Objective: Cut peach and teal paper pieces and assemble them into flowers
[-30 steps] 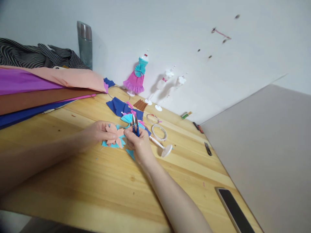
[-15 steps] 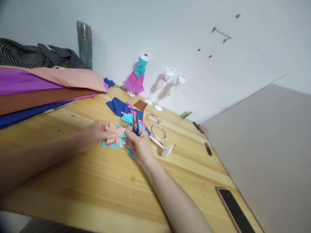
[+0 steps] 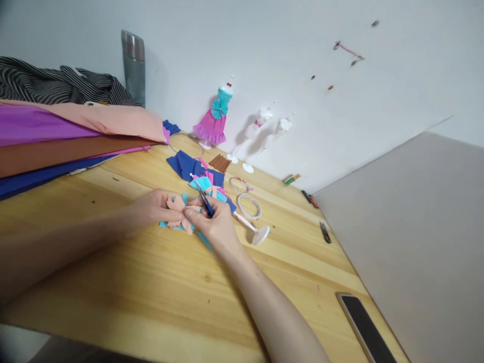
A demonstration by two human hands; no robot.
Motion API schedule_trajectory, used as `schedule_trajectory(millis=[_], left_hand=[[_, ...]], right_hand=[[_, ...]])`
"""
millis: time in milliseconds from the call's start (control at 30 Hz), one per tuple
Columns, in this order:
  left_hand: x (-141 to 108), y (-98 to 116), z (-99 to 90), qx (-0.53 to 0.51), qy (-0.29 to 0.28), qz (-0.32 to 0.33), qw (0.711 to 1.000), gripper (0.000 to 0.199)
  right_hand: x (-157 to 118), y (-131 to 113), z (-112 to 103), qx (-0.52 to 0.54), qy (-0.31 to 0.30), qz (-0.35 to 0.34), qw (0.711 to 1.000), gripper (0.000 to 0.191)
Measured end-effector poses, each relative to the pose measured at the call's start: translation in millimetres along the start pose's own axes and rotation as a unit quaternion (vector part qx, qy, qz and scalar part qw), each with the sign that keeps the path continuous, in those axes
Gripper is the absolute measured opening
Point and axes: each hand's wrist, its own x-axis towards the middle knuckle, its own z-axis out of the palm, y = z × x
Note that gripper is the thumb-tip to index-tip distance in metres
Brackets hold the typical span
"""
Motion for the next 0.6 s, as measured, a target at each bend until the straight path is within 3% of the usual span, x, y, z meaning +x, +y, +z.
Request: schedule_trajectory(millis=[400, 600], left_hand=[[0, 1, -0.9, 0.015, 0.010, -0.019, 1.000, 0.012], [2, 2, -4.2, -0.063, 0.011, -0.047, 0.997, 0.021]], right_hand=[[1, 7, 4, -0.017, -0.010, -0.001, 1.000, 0.029], [2, 17, 8, 0.052, 0.038, -0.005, 0.998, 0.031]])
